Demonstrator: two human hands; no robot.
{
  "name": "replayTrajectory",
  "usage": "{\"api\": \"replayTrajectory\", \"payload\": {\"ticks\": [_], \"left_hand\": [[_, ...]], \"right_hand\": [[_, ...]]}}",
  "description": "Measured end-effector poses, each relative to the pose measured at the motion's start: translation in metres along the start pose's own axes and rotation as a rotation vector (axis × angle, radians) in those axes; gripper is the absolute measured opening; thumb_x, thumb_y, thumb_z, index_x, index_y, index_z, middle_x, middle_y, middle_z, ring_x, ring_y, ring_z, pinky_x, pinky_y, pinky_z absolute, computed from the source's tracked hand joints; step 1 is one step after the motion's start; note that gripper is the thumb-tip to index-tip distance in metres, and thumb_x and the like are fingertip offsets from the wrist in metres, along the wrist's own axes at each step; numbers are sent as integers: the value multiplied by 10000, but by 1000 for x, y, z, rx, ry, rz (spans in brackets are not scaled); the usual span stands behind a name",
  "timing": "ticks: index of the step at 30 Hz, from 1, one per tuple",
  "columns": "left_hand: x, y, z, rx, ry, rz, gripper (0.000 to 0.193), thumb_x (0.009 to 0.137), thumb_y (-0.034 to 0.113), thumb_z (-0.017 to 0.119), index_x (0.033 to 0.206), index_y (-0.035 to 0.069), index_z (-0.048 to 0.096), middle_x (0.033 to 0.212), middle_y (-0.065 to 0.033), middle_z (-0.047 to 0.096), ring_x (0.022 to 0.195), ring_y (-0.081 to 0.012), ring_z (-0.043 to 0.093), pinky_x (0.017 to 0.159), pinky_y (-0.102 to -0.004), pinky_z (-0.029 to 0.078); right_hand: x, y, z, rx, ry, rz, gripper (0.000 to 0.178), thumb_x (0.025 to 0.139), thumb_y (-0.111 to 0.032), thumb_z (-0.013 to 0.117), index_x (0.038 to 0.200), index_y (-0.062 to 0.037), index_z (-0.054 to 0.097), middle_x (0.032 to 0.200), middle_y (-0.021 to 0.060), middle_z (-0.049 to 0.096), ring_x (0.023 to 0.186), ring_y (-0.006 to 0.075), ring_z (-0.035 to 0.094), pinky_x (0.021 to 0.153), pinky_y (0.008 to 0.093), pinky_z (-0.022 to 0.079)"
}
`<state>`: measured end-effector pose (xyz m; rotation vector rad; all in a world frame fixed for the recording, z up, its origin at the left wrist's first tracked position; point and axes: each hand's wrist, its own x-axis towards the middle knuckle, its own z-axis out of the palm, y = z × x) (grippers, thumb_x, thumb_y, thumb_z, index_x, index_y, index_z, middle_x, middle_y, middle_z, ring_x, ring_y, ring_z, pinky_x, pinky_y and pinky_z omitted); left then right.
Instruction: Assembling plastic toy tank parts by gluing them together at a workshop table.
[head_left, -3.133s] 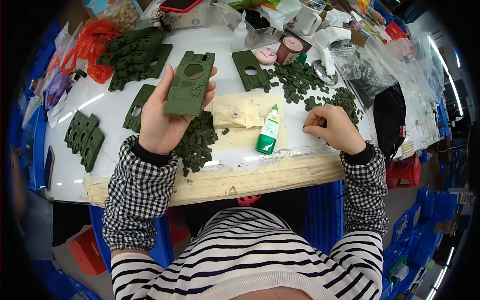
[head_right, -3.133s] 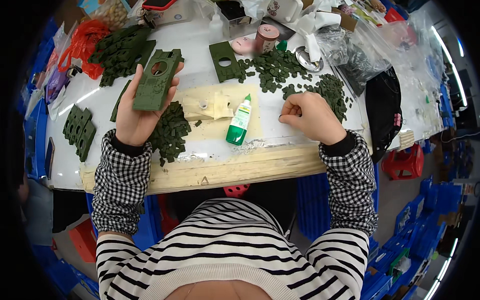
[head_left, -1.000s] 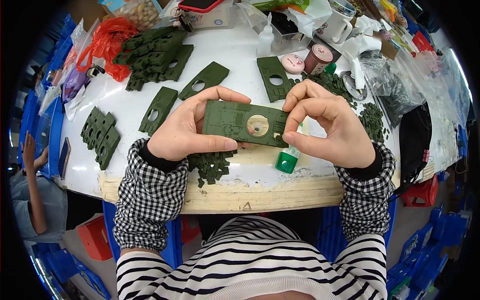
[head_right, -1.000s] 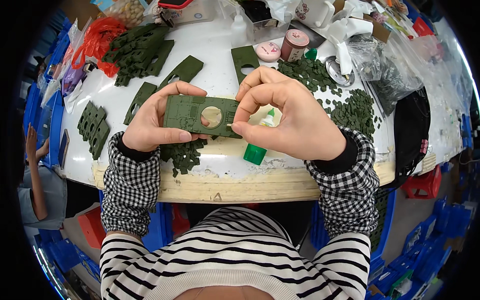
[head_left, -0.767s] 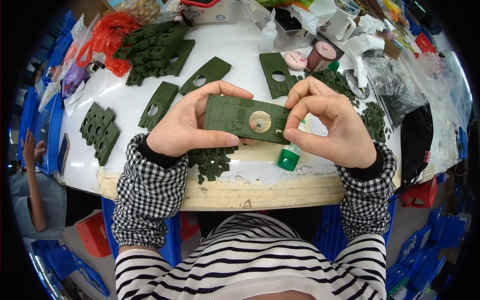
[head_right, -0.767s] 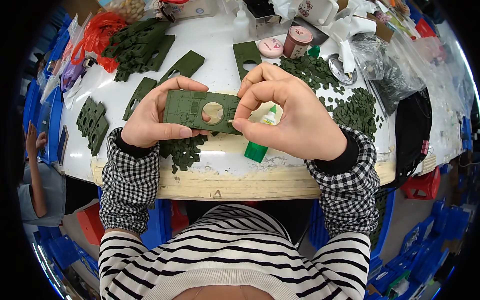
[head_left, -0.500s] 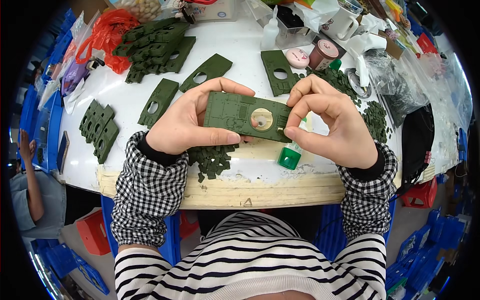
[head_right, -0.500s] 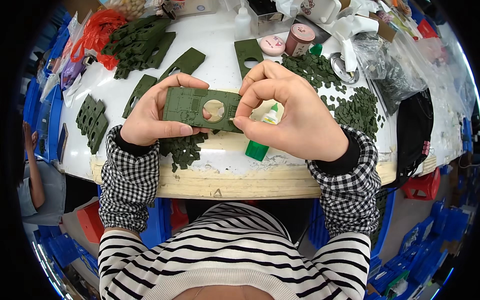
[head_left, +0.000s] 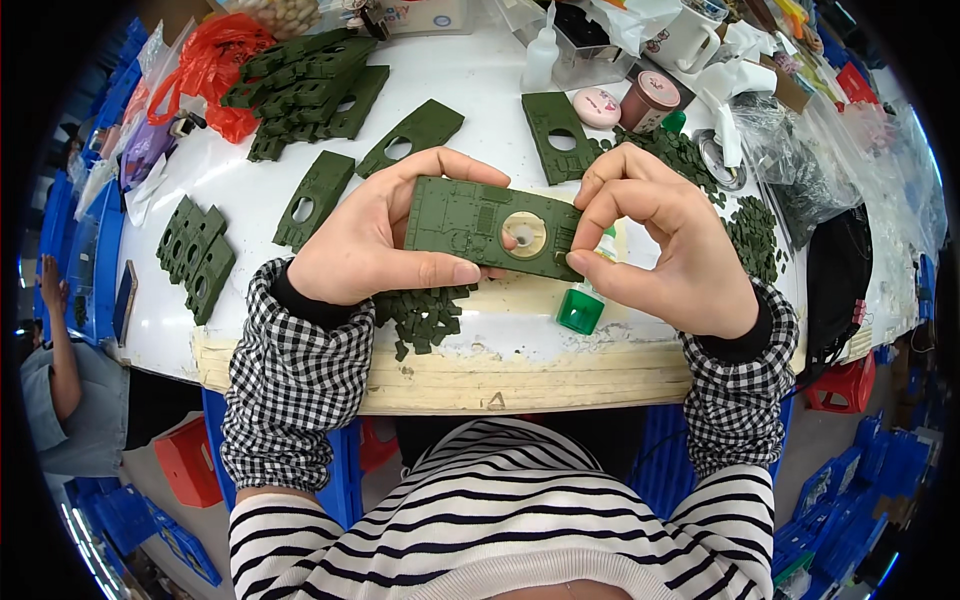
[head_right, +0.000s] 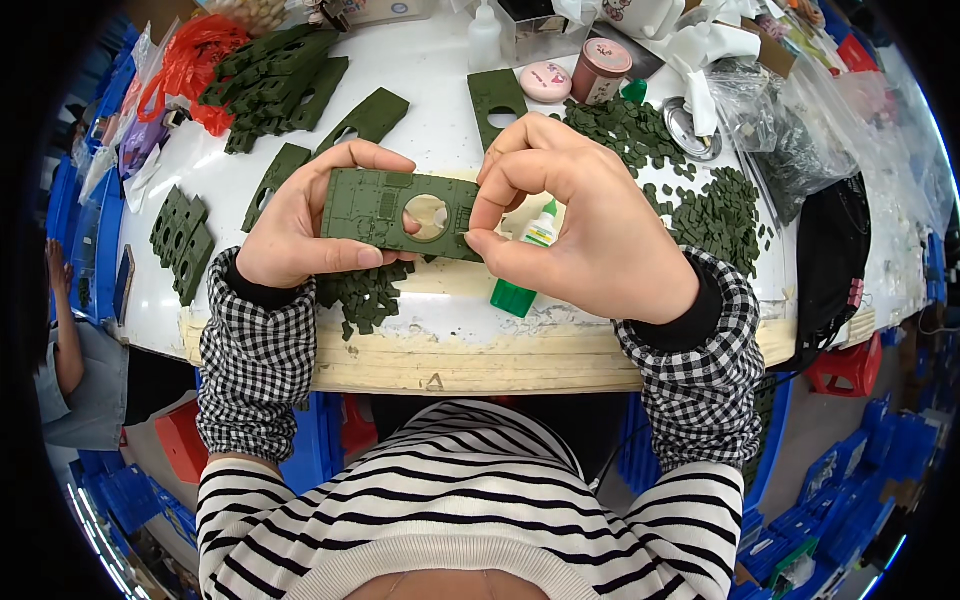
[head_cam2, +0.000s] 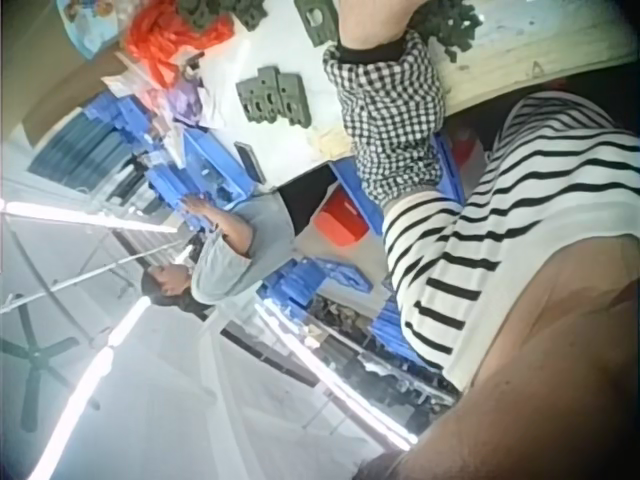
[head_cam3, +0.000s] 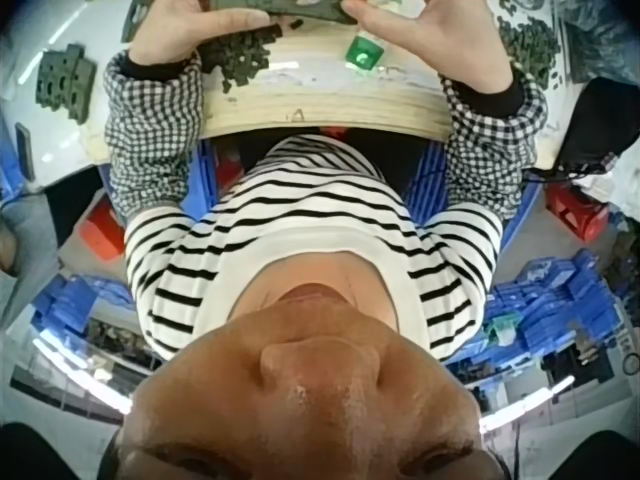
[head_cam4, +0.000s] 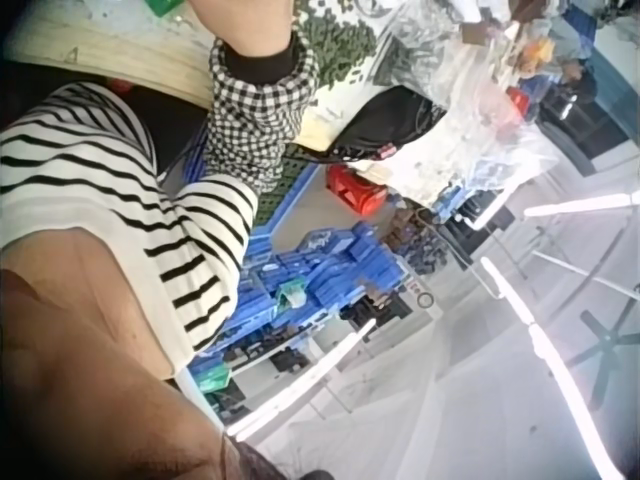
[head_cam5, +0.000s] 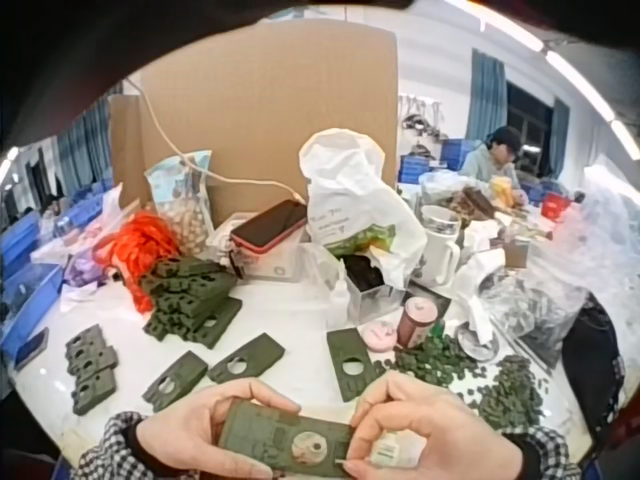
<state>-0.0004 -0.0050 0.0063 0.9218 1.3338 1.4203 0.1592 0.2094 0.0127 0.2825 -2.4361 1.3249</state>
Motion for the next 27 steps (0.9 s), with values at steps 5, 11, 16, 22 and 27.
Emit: {"api": "replayTrajectory", "payload": {"ticks": [5,11,16,22,27], "left_hand": [[0,-1,0,12,4,9,644,760,-66,738,1330,-52,437,1167,-151,649,1084,-213,658,920,-402,592],[0,-1,0,8,2,2,648,763,-60,740,1332,-52,431,1163,-152,651,1073,-216,663,917,-394,592],[0,1,0,4,13,-1,656,760,-49,748,1335,-44,433,1152,-143,660,1052,-210,671,911,-362,586],[-3,6,0,-116,67,41,682,761,-37,761,1352,-29,422,1146,-128,663,1045,-190,670,906,-327,582],[-3,10,3,-210,87,43,698,758,-53,753,1367,-26,413,1127,-125,669,1018,-196,687,866,-300,598]], "right_hand": [[0,0,0,-15,-1,-10,118,720,-39,755,765,-39,646,847,56,573,827,206,568,755,326,462],[0,-1,0,-16,1,-4,116,721,-36,754,765,-38,646,848,56,571,821,207,568,752,326,460],[0,-1,-2,-35,-1,-25,112,741,-50,755,790,-49,655,882,52,581,837,202,574,760,328,464],[3,-12,-7,-95,18,-117,281,717,-45,822,977,-58,716,1062,100,579,950,224,605,836,333,503],[2,-10,-1,-225,86,-206,373,686,-18,832,1039,-110,759,1102,128,583,982,269,620,817,366,555]]}}
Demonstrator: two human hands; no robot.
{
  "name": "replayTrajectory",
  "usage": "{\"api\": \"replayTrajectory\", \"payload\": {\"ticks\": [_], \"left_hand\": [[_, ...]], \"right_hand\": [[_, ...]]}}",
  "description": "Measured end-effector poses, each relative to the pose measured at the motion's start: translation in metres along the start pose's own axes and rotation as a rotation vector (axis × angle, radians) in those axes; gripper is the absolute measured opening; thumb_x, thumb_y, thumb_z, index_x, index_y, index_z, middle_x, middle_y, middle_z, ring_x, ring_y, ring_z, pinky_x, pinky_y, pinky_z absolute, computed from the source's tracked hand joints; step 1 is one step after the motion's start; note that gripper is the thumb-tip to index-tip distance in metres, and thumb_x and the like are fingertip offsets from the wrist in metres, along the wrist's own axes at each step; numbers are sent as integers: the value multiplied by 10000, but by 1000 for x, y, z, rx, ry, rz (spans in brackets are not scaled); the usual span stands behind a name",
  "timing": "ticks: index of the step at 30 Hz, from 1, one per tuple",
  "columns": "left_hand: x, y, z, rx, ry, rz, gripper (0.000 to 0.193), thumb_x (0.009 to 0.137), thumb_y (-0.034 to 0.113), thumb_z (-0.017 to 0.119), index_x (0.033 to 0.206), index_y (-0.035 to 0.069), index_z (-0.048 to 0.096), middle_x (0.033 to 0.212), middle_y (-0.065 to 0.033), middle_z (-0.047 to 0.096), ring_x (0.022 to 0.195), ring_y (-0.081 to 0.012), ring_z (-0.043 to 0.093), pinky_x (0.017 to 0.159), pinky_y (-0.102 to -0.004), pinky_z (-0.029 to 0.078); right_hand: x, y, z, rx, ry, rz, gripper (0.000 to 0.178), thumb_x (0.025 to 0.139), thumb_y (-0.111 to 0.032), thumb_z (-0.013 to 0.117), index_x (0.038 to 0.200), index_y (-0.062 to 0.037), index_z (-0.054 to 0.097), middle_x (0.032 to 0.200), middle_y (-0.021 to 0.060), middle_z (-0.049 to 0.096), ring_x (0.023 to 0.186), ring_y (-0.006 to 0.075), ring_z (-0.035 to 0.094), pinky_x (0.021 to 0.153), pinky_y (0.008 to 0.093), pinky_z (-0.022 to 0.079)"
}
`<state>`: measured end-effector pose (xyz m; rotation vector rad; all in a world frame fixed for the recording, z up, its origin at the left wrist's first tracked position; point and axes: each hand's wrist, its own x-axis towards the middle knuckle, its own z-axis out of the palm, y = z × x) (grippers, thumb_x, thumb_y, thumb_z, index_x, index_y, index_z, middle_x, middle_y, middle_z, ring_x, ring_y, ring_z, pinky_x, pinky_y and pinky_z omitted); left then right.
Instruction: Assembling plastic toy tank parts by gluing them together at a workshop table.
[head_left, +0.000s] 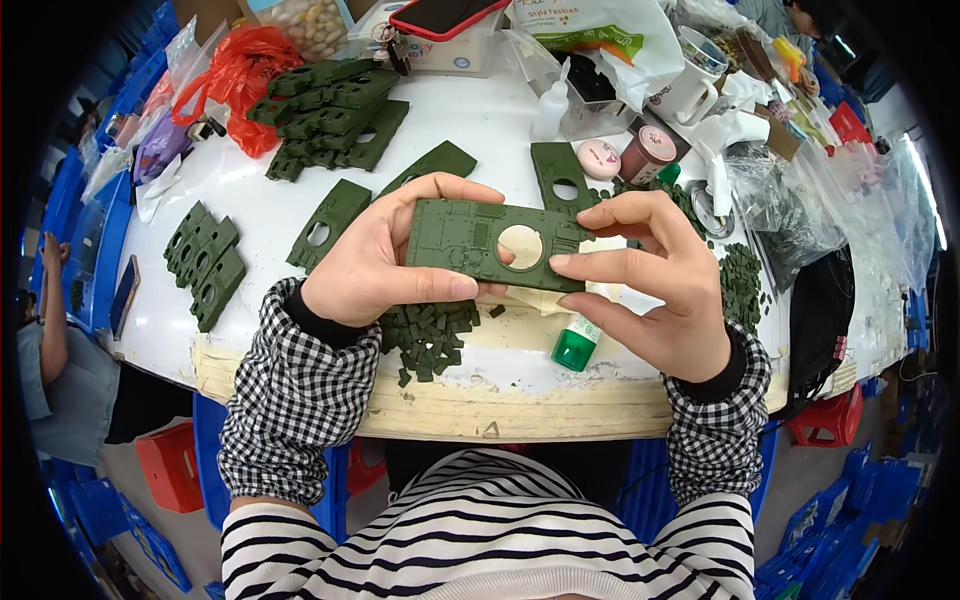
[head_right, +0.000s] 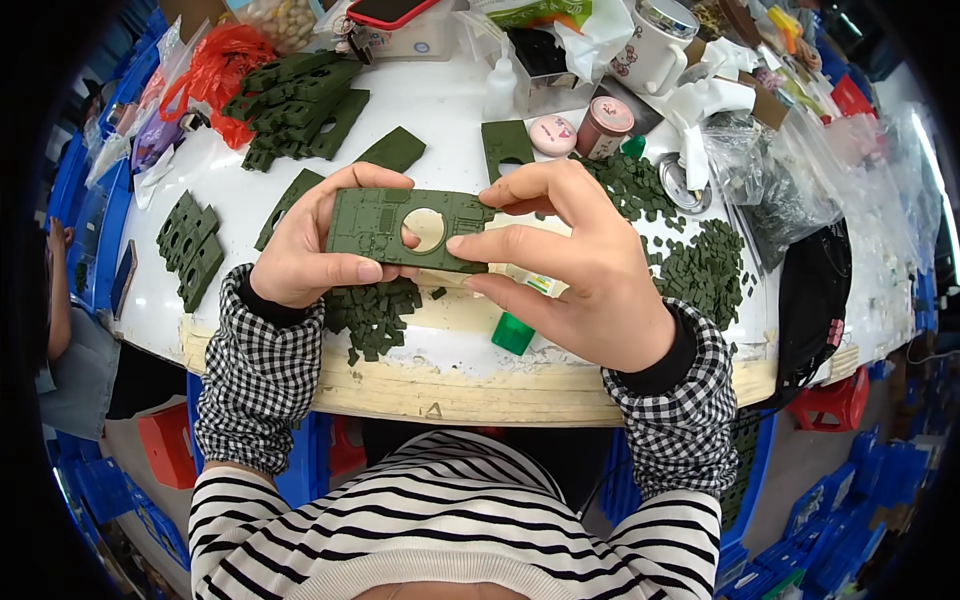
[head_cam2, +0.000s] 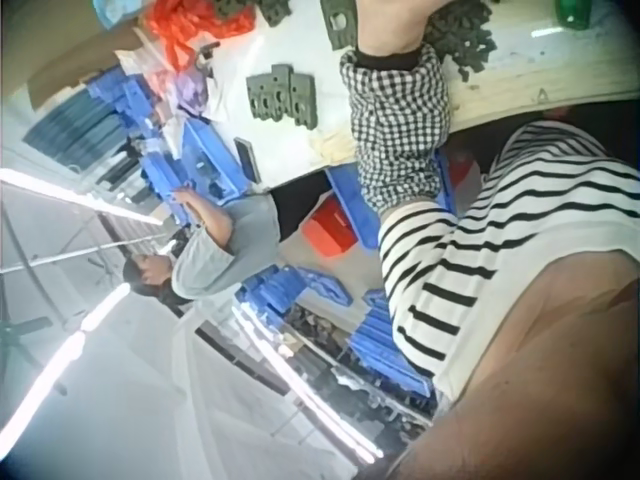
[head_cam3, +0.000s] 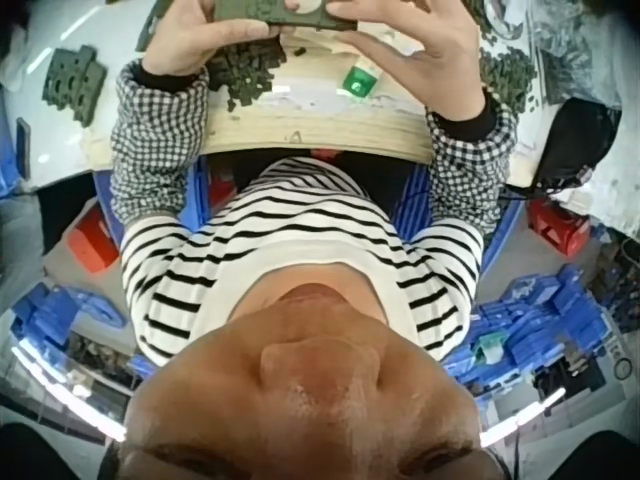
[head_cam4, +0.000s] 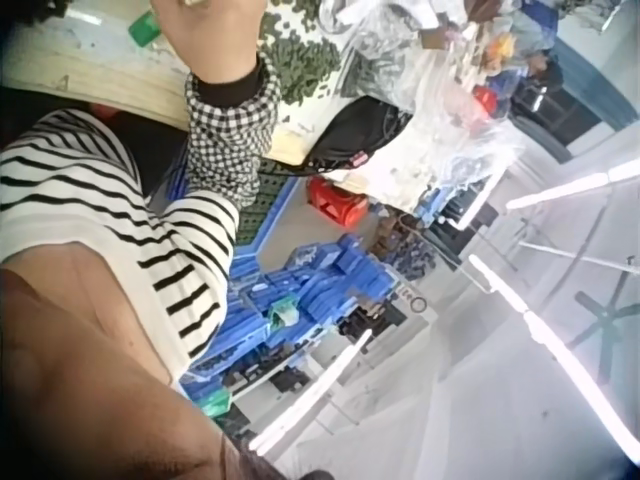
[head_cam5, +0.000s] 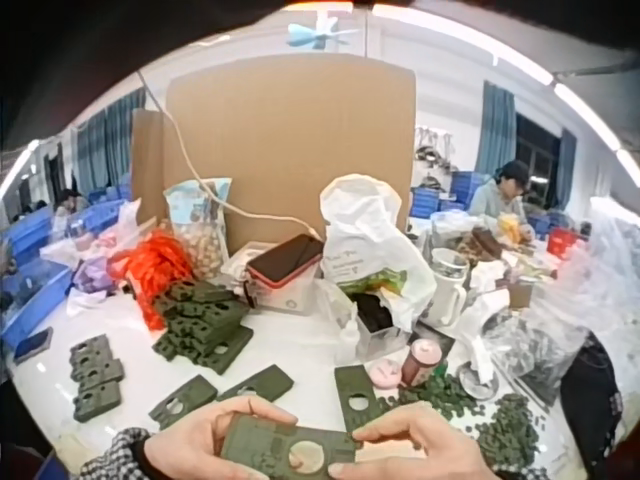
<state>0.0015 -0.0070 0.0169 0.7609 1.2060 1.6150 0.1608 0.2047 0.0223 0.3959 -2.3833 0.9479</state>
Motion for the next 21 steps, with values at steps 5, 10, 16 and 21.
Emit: {"api": "replayTrajectory", "payload": {"ticks": [5,10,16,21], "left_hand": [[0,-1,-3,-17,2,7,707,752,-70,744,1375,-24,413,1110,-131,676,968,-217,709,855,-303,604],[-2,1,-3,12,8,47,704,758,-69,740,1377,-17,409,1106,-134,678,976,-232,711,859,-314,606],[-3,1,-3,34,1,113,696,751,-55,753,1357,-17,413,1109,-135,678,1003,-229,700,874,-337,604],[-3,3,-2,56,-16,99,699,735,-48,761,1344,-26,420,1149,-139,662,1011,-219,690,887,-344,596]], "right_hand": [[1,-2,-1,-241,25,-155,401,671,-65,849,1058,-124,760,1061,121,612,957,280,614,788,363,546],[1,-5,0,-159,56,-112,520,662,-68,869,1159,-127,726,1132,132,570,1007,266,613,831,360,558],[4,-8,-3,-50,73,-45,645,656,-62,889,1259,-89,661,1195,143,511,1064,258,610,899,356,565],[-1,-2,1,-122,82,-101,525,647,-64,882,1143,-128,725,1189,130,537,1052,258,610,879,352,559]]}}
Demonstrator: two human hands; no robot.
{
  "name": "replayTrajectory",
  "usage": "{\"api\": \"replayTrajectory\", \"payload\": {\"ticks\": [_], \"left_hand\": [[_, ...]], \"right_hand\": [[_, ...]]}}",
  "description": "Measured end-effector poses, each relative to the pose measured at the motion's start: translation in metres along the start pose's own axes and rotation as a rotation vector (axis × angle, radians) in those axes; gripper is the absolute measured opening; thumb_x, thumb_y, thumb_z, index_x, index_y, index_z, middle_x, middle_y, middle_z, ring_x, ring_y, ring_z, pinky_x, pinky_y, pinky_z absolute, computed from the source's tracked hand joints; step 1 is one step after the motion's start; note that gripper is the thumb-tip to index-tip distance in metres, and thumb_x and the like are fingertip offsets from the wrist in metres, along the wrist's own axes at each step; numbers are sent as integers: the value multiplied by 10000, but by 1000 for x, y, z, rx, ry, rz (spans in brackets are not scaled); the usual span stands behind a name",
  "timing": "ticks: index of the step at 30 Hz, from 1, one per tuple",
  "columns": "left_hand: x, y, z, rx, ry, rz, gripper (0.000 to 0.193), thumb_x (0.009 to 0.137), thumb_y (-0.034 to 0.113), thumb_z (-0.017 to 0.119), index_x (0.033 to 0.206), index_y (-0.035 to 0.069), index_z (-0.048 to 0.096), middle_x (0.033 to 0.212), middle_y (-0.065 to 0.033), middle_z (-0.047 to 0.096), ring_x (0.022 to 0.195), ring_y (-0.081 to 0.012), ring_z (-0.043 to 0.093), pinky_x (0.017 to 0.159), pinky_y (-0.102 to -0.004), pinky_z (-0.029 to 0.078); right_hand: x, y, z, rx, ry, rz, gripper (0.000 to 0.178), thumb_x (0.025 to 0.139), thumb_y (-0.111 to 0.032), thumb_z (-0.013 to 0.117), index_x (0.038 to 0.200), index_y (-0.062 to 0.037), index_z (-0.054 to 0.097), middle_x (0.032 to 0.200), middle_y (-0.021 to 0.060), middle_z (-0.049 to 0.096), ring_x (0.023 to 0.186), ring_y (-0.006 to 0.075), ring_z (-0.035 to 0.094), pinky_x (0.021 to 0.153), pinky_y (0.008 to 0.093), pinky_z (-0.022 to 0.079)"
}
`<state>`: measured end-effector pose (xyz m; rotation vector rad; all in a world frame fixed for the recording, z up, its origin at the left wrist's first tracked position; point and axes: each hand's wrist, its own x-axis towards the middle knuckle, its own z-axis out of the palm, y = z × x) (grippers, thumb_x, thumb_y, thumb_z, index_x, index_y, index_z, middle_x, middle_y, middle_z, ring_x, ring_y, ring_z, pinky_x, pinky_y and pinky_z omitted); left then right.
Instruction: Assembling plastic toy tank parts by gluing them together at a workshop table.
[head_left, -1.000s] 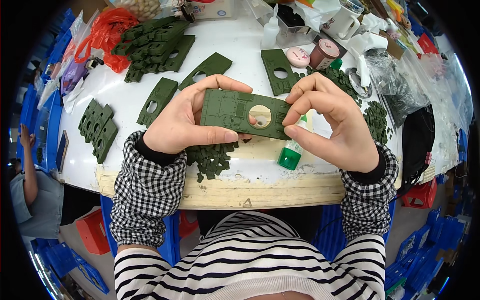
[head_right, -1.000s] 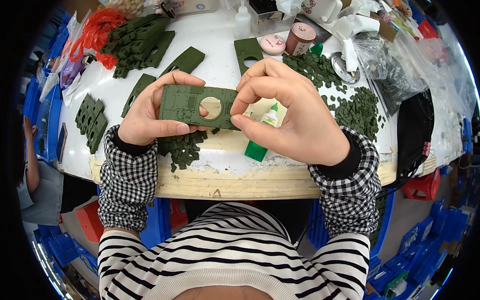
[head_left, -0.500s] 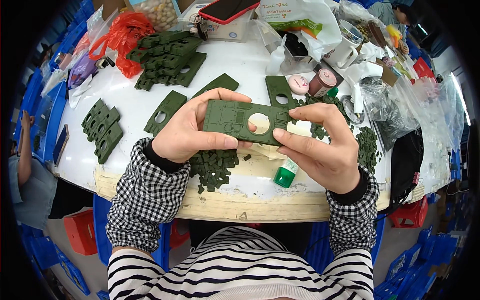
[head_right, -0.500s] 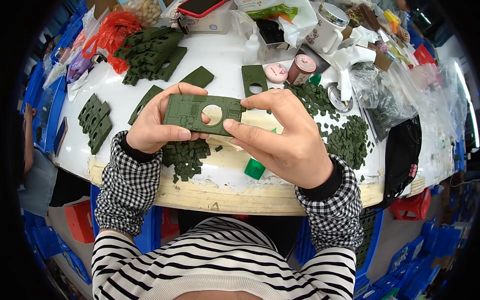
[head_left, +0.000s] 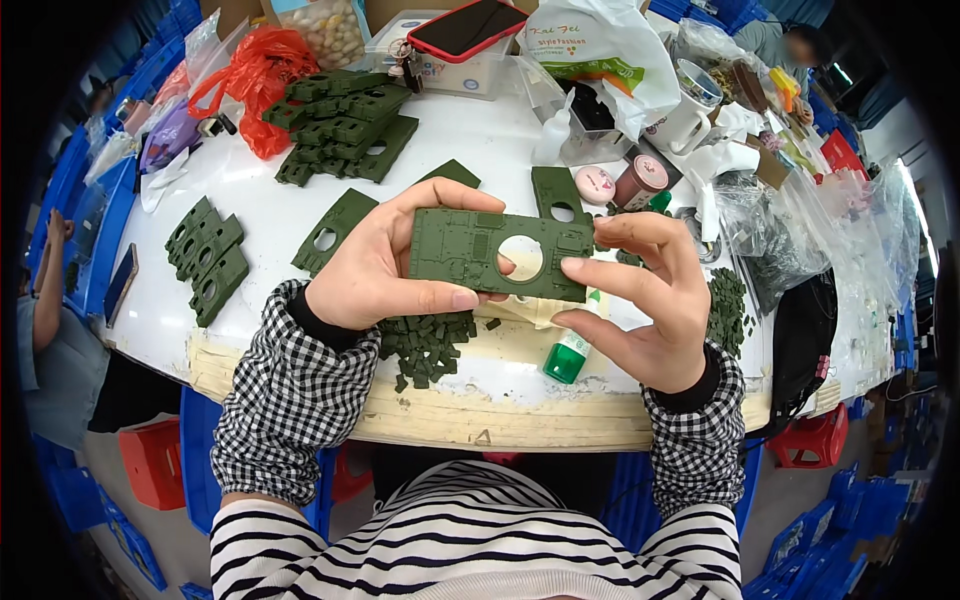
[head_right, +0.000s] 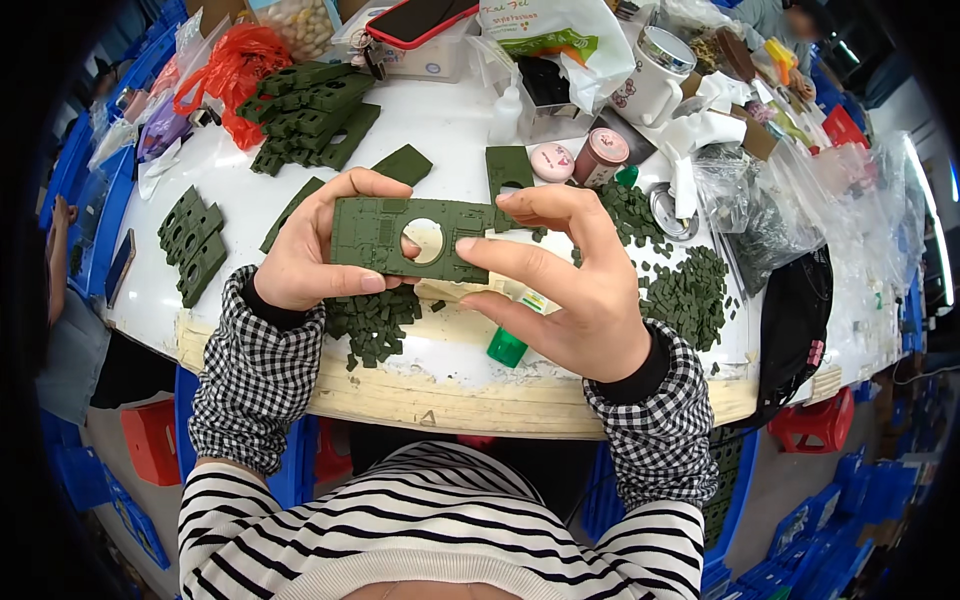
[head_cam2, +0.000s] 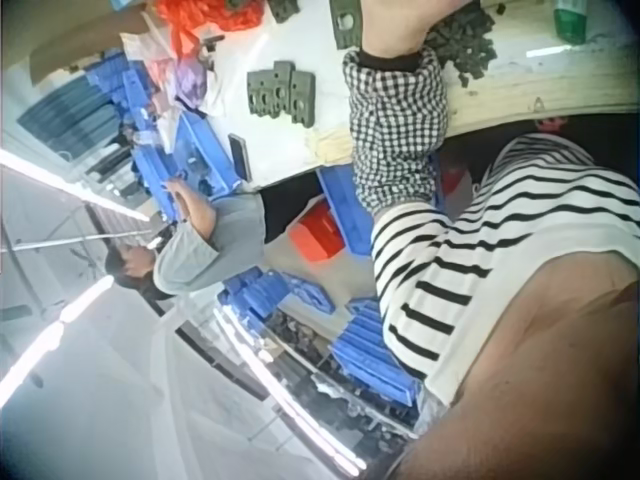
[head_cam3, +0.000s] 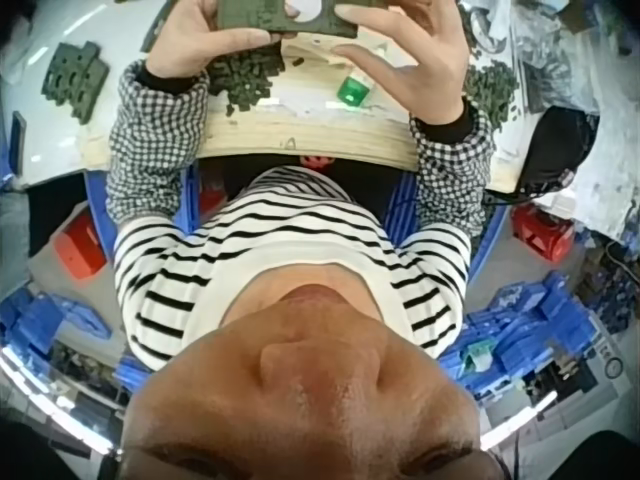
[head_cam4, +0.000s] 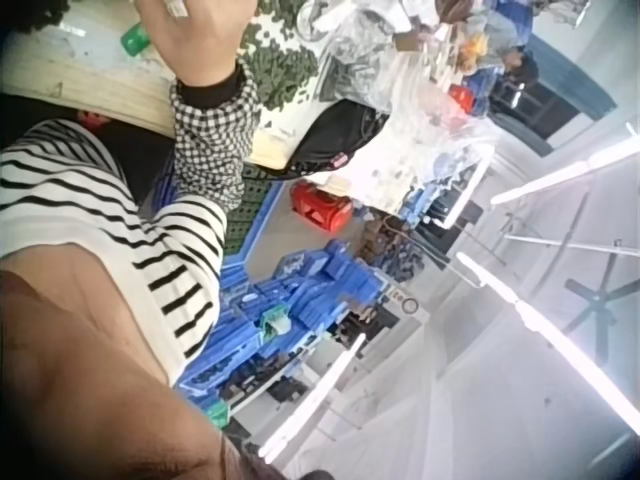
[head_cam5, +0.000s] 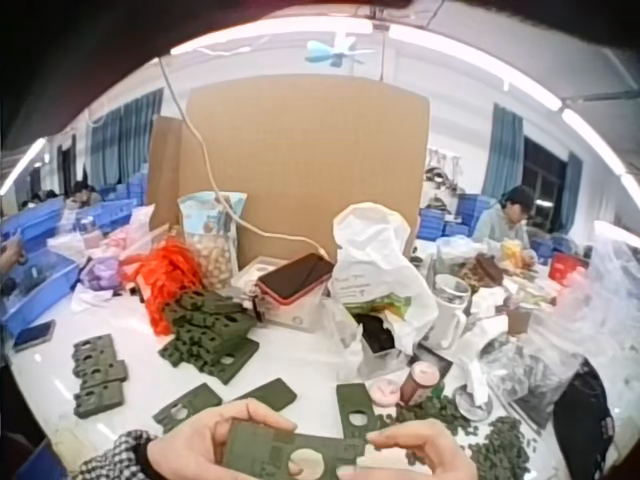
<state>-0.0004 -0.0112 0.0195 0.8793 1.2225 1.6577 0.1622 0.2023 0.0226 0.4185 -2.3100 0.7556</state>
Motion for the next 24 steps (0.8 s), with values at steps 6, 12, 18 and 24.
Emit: {"api": "replayTrajectory", "payload": {"ticks": [6,12,18,24], "left_hand": [[-1,1,1,61,7,9,692,730,-52,761,1334,-39,425,1169,-142,650,1014,-200,683,878,-320,593],[0,0,0,52,4,8,695,727,-62,762,1334,-35,426,1163,-139,653,1023,-191,681,866,-314,597],[-4,1,-1,28,-49,-59,691,733,-64,766,1335,-15,431,1180,-135,648,1080,-198,660,936,-331,562],[2,-11,-1,272,-37,174,657,714,-9,817,1302,-10,526,1293,-108,531,1206,-179,539,1032,-328,454]], "right_hand": [[0,-4,3,-43,21,-13,406,650,-61,871,1027,-176,772,1167,119,575,1024,260,595,865,365,533],[-3,-1,6,38,63,-5,471,656,-65,876,1099,-135,733,1165,129,584,1050,279,603,893,372,525],[0,4,3,143,22,66,798,657,-68,896,1358,-5,521,1229,178,624,1103,265,631,914,354,532],[-2,5,-1,220,13,143,782,706,-57,869,1385,14,488,1191,154,654,1054,221,663,922,332,528]]}}
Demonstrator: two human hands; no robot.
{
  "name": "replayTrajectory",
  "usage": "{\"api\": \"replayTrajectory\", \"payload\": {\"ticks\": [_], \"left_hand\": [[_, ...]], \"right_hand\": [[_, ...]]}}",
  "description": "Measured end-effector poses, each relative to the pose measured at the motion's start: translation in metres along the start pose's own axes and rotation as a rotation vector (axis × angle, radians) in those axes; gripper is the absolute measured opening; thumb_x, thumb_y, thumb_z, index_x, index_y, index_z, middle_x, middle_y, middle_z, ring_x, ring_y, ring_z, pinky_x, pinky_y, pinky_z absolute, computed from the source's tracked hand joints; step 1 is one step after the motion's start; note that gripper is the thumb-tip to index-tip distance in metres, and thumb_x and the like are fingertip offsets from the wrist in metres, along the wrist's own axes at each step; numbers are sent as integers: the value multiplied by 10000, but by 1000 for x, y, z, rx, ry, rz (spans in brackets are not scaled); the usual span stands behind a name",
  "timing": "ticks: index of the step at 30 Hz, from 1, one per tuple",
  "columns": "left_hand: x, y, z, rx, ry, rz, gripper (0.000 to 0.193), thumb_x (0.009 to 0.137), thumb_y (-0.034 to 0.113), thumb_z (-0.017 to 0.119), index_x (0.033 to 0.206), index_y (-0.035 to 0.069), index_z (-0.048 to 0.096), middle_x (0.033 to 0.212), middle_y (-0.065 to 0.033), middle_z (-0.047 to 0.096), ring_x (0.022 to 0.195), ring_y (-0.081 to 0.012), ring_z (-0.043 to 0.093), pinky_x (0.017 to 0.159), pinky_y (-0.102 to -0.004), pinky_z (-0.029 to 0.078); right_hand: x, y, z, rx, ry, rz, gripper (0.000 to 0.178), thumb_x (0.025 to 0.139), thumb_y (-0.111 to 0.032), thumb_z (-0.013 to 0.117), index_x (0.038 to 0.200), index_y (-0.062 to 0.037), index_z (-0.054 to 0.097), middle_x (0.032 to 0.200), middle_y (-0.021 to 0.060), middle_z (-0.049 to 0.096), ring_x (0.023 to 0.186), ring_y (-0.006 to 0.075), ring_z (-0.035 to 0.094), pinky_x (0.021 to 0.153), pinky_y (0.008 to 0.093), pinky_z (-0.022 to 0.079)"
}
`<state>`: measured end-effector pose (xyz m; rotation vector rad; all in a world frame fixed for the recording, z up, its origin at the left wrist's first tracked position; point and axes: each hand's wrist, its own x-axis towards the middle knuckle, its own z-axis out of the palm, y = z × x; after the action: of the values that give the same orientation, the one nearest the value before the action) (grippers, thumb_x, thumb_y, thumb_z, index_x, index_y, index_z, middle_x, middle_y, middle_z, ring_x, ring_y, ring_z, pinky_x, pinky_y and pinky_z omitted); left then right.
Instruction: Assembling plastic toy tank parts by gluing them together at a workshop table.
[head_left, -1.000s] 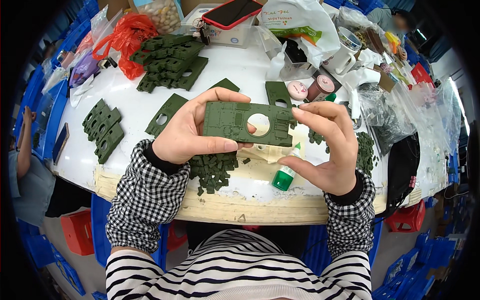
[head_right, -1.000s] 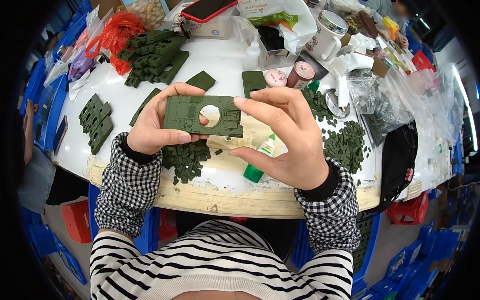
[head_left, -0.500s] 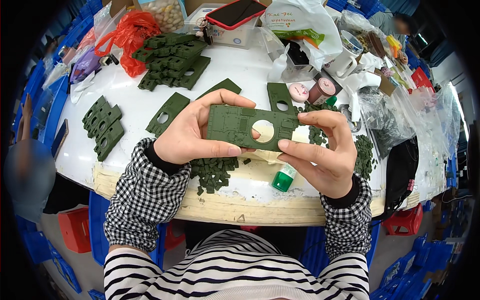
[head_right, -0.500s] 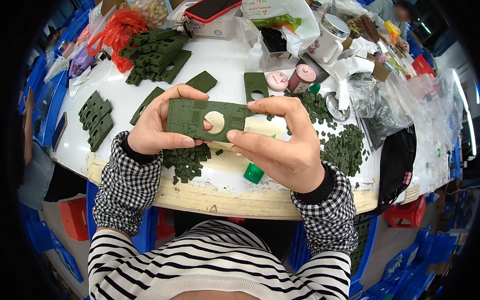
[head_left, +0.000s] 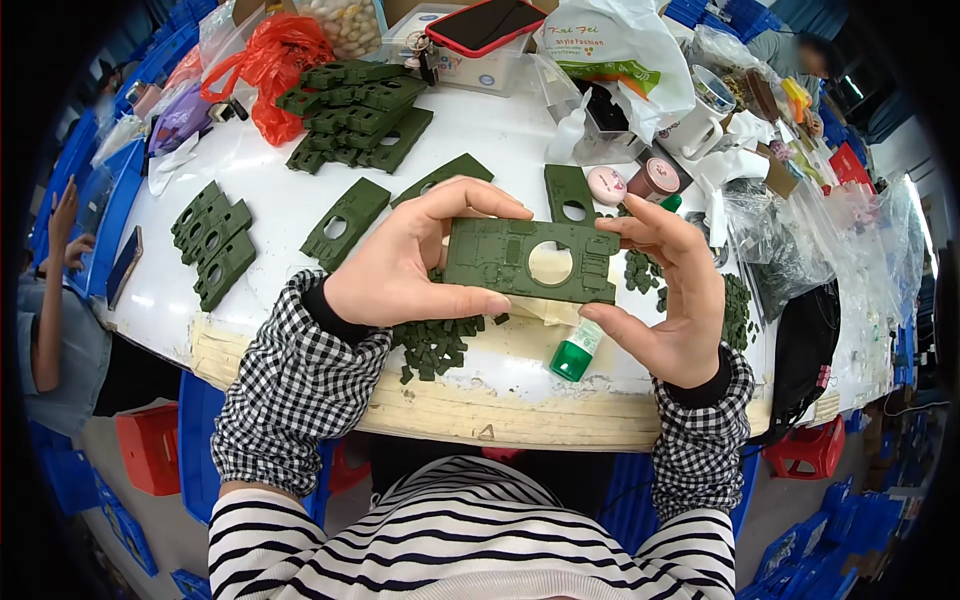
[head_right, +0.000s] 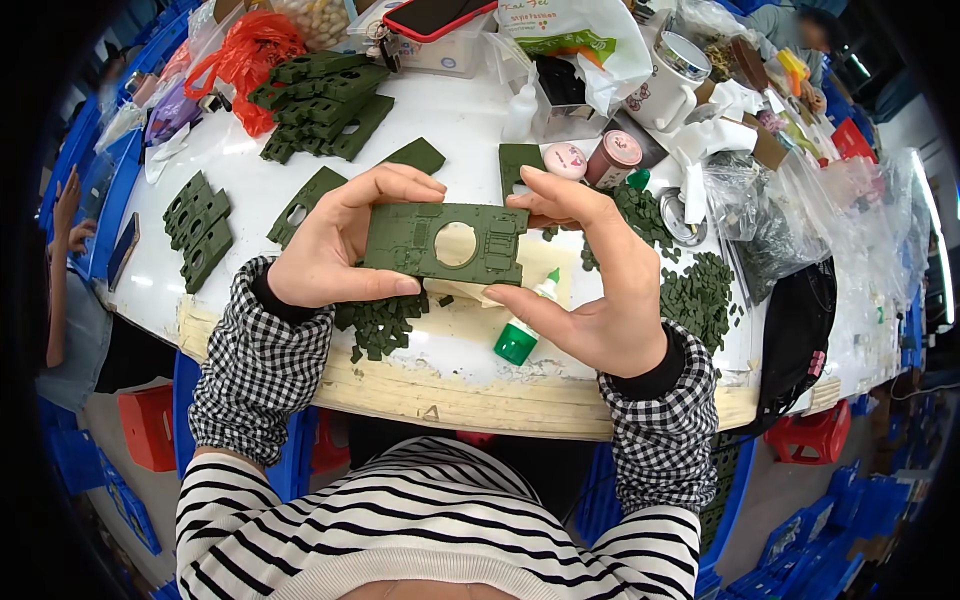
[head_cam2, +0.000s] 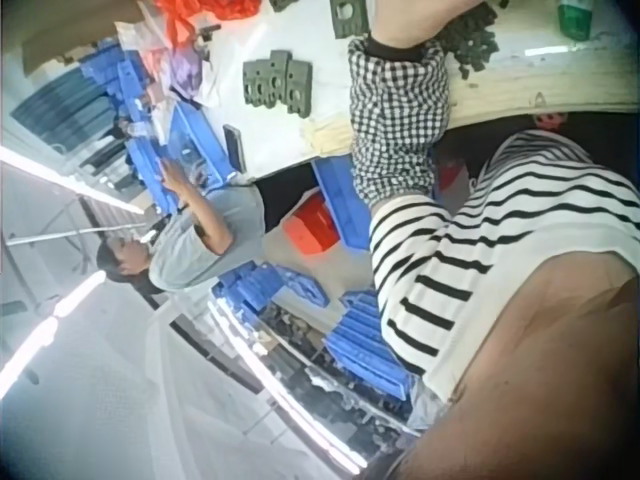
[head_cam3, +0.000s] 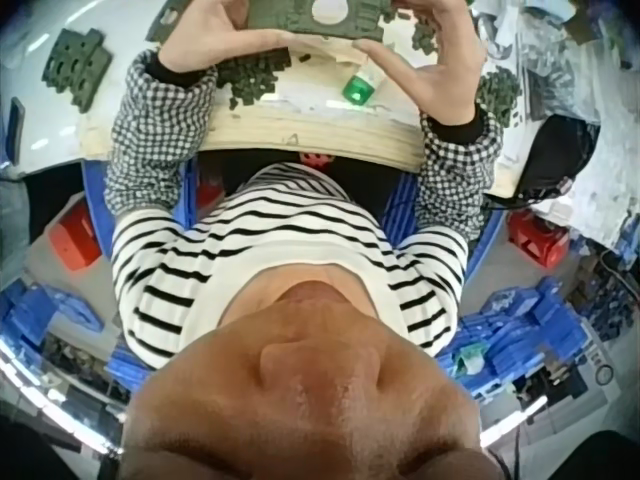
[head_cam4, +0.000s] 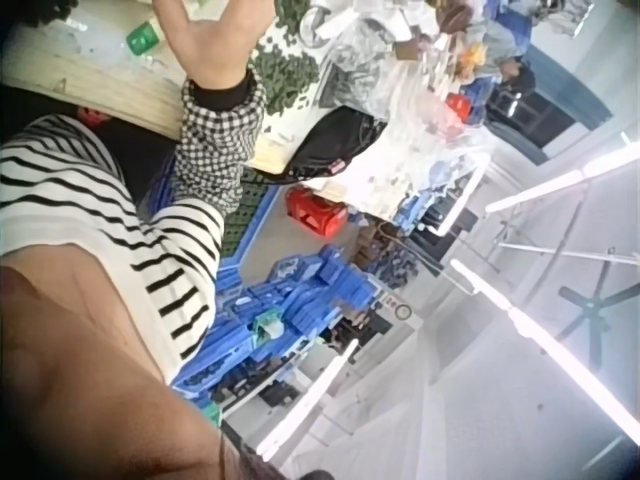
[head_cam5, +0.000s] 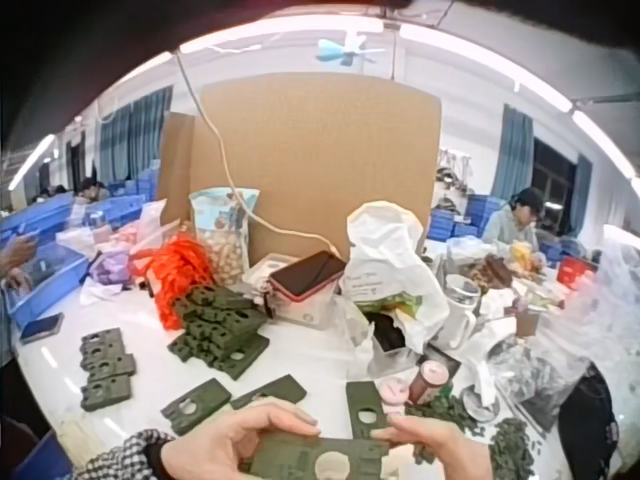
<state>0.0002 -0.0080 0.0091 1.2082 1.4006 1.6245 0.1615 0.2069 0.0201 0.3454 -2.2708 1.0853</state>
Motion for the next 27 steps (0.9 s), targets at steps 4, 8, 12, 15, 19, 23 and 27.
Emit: {"api": "replayTrajectory", "payload": {"ticks": [4,8,12,15,19,23,27], "left_hand": [[0,2,-7,585,7,219,592,744,99,830,1279,7,593,1196,-93,534,1077,-194,549,968,-314,444],[-5,9,-12,737,104,260,531,741,144,825,1217,13,629,1091,-91,568,1033,-212,554,934,-306,433],[-44,23,-56,811,448,278,474,768,119,796,1194,4,623,1108,-91,601,1004,-188,588,937,-299,449],[-84,36,-84,1046,565,117,451,779,128,779,1181,-8,624,1072,-87,617,970,-194,594,902,-320,459],[-130,52,-99,1256,575,-25,438,733,104,771,1125,-12,616,1027,-107,597,966,-240,583,879,-327,459],[-151,66,-113,1426,450,-196,464,684,98,767,1109,5,604,1044,-120,577,1028,-296,548,930,-372,440],[-150,80,-132,1640,207,-244,493,644,83,753,1110,59,594,1087,-116,576,1136,-323,510,1024,-408,388]], "right_hand": [[1,6,2,-27,-8,1,774,723,-88,862,1392,8,485,1183,148,653,1060,230,656,926,329,522],[4,8,4,-123,10,-61,766,736,-137,859,1393,-1,491,1205,161,623,1088,255,624,940,355,512],[6,10,-1,-201,81,-123,733,754,-148,844,1386,-6,503,1217,167,599,1086,276,595,951,372,500],[3,15,-5,-225,101,-121,656,760,-131,835,1336,-4,550,1165,152,616,1065,282,602,919,363,505],[1,12,-2,-255,62,-97,465,782,-102,804,1203,-2,635,1100,145,637,1007,286,627,867,350,513],[0,8,-3,-224,32,-94,403,796,-83,786,1163,10,647,1035,131,653,948,267,653,830,345,522],[-2,7,1,-210,30,-117,373,795,-54,779,1139,19,654,1029,130,659,929,242,658,816,322,531]]}}
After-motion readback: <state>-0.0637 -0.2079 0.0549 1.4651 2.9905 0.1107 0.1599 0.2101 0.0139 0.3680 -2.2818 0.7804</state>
